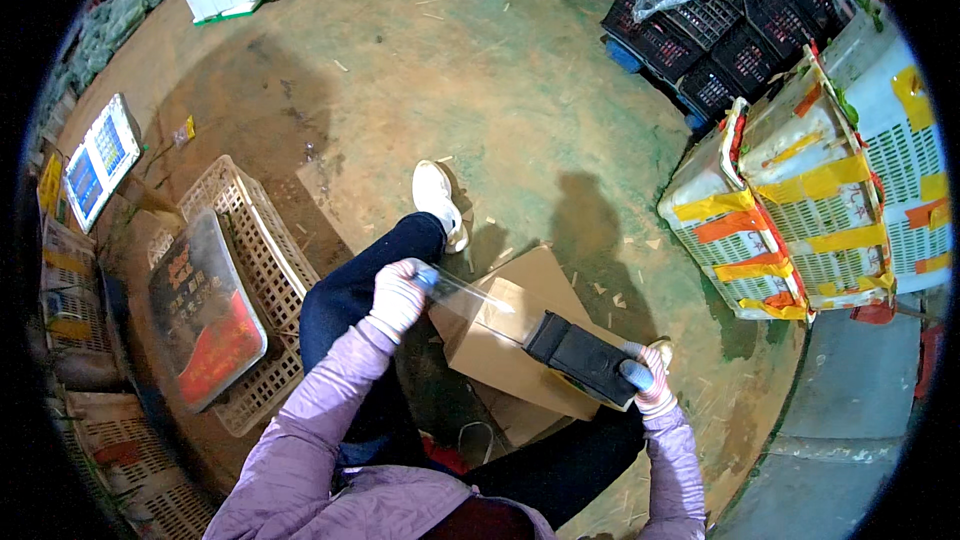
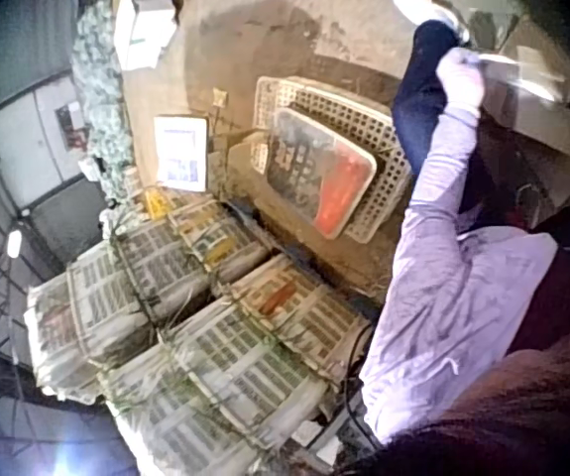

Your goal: The person assembles cardboard boxes by hand, folding the flaps and securing the bottom with a tape dispenser.

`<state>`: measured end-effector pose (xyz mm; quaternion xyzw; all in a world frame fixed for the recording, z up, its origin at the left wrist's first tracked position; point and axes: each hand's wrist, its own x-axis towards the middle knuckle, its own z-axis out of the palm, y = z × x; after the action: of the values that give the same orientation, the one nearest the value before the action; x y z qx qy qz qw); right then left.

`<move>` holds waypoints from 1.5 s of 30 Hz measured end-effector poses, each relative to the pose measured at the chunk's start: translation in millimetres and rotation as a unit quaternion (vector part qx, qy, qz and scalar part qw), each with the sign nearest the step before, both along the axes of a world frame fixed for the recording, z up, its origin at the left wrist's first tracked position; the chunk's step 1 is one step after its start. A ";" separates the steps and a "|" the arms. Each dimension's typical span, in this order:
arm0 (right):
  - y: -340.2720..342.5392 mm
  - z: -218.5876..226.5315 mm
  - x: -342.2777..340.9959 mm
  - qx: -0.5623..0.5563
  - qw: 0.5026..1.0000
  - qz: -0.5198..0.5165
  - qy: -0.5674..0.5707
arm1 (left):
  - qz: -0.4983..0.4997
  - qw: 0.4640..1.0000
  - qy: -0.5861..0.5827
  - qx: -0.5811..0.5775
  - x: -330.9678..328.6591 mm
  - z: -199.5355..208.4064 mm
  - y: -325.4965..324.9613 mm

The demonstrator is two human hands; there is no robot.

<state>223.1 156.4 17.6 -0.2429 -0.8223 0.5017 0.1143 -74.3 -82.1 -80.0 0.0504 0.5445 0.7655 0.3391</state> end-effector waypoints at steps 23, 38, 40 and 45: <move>-14.1 14.2 -23.2 0.048 0.999 0.015 -0.017 | -0.356 0.696 0.344 -0.521 40.9 -46.9 9.2; -12.5 23.7 -26.8 -0.095 0.994 -0.023 -0.056 | -0.286 0.701 0.611 -0.232 40.6 61.6 8.9; -4.9 21.3 -23.3 -0.125 0.988 0.013 -0.085 | -0.385 0.571 0.680 -0.250 47.1 77.5 17.0; -19.1 43.3 -44.7 -0.174 0.973 0.073 -0.133 | -0.468 0.436 0.720 -0.270 44.3 78.4 34.5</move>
<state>178.4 137.3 60.9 -0.2630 -0.7456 0.6074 -0.0772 -30.0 -47.6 -1.6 0.7364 0.6644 -0.0086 0.1274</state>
